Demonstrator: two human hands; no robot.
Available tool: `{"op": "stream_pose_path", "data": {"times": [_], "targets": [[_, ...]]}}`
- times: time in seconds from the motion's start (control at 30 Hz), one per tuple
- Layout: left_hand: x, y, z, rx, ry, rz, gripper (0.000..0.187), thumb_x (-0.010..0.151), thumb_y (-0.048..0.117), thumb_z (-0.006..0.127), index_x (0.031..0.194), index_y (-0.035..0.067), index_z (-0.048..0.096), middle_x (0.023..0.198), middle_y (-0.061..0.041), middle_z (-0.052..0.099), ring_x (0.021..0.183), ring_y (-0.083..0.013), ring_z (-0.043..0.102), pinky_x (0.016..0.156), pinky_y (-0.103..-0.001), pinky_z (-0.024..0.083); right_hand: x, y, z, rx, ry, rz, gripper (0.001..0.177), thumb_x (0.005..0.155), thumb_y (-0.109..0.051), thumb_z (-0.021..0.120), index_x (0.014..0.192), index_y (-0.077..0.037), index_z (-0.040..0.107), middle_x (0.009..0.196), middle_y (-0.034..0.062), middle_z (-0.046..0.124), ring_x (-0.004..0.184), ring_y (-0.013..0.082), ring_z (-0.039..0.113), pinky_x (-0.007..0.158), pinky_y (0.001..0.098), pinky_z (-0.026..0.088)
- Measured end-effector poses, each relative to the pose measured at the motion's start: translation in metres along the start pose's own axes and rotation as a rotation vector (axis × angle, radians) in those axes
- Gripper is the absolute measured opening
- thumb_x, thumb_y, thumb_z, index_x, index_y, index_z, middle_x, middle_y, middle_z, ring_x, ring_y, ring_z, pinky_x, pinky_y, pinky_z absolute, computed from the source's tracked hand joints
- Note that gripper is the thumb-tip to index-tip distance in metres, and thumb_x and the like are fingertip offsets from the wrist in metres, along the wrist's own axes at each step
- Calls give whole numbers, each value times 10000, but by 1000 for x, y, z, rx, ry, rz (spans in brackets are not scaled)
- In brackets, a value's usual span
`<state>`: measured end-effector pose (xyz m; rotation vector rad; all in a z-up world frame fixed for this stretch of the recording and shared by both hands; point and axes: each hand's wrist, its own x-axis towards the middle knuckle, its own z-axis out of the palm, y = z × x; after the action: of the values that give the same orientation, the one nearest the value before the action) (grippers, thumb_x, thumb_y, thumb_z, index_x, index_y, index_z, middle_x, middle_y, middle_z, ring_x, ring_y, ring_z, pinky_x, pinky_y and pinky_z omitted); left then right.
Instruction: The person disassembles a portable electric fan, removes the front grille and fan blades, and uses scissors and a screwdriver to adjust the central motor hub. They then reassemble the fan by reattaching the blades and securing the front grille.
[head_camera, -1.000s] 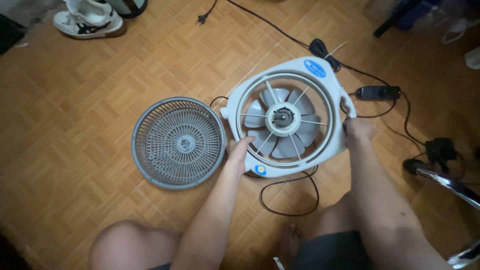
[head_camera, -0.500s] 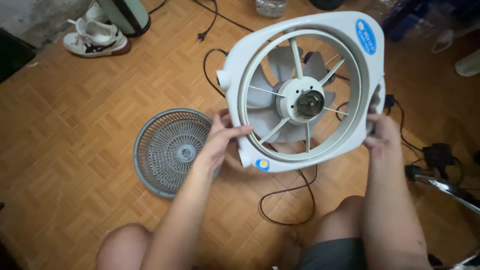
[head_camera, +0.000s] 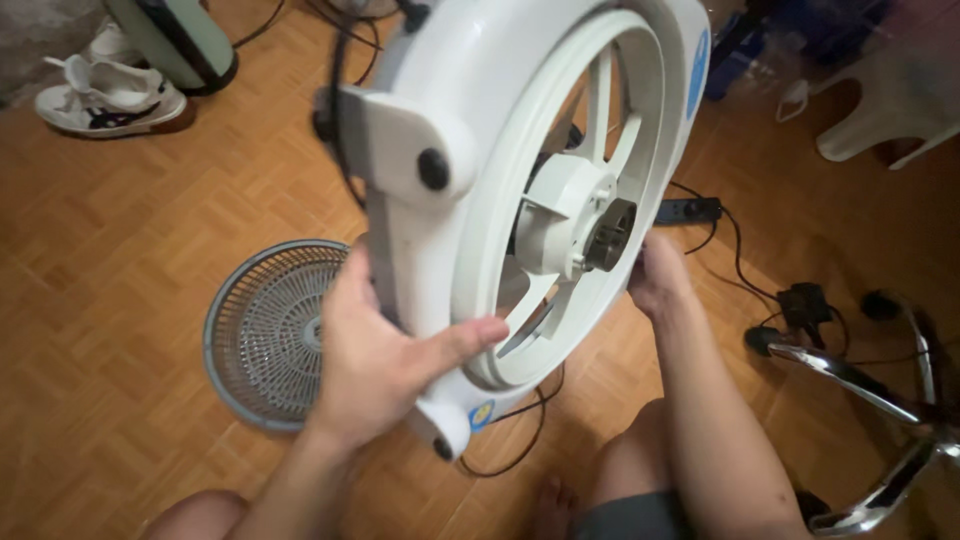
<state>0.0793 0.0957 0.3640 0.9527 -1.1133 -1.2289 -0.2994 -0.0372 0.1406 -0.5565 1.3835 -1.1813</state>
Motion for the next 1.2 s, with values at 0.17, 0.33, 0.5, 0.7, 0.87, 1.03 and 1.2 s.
{"op": "stream_pose_path", "data": {"times": [0.17, 0.33, 0.5, 0.7, 0.87, 1.03, 1.2], "targets": [[-11, 32, -1, -20, -11, -27, 689, 743, 160, 897, 1283, -38, 517, 1104, -154, 759, 946, -185, 782, 856, -340, 661, -59, -63, 50, -436, 337, -670, 280, 892, -31, 679, 1165, 18, 721, 1014, 73, 693, 838, 129, 597, 729, 285, 503], [-26, 52, 1, -82, 41, -23, 699, 728, 123, 904, 1275, -35, 499, 1130, -164, 763, 1018, -175, 772, 878, -327, 652, -184, -129, 114, -356, -259, -961, 561, 824, -83, 803, 1329, -1, 574, 1230, 53, 603, 1054, 126, 592, 914, 252, 542], [-32, 57, -6, -31, 103, -65, 736, 688, 122, 929, 1284, -27, 523, 1155, -158, 741, 1002, -177, 764, 818, -336, 657, -216, -123, 158, -528, -463, -980, 728, 804, -69, 883, 1432, 60, 537, 1403, 87, 526, 1277, 190, 597, 1083, 321, 559], [-35, 63, -12, -2, 144, -21, 796, 658, 134, 926, 1319, -38, 518, 1177, -157, 735, 1058, -207, 763, 894, -357, 637, -207, -112, 154, -408, -519, -910, 725, 818, -41, 882, 1447, 110, 555, 1372, 98, 564, 1248, 197, 615, 1136, 352, 541], [-37, 65, -23, 33, 114, -14, 820, 658, 138, 916, 1340, -43, 498, 1193, -164, 727, 1084, -214, 772, 899, -361, 655, -208, -107, 157, -368, -522, -906, 719, 844, -50, 882, 1464, 117, 558, 1312, 93, 566, 1236, 191, 610, 1100, 326, 541], [-39, 68, -29, 2, 101, -9, 877, 664, 123, 907, 1390, -61, 451, 1207, -194, 717, 1109, -245, 777, 907, -405, 612, -212, -106, 159, -353, -507, -919, 713, 843, -55, 891, 1440, 133, 551, 1303, 86, 564, 1207, 175, 613, 1070, 299, 535], [-37, 70, -34, -4, 73, 23, 861, 676, 129, 913, 1380, -69, 459, 1209, -194, 716, 1126, -251, 772, 928, -409, 611, -212, -107, 164, -355, -509, -939, 718, 848, -58, 883, 1458, 123, 549, 1298, 87, 571, 1202, 166, 626, 1066, 291, 546]]}}
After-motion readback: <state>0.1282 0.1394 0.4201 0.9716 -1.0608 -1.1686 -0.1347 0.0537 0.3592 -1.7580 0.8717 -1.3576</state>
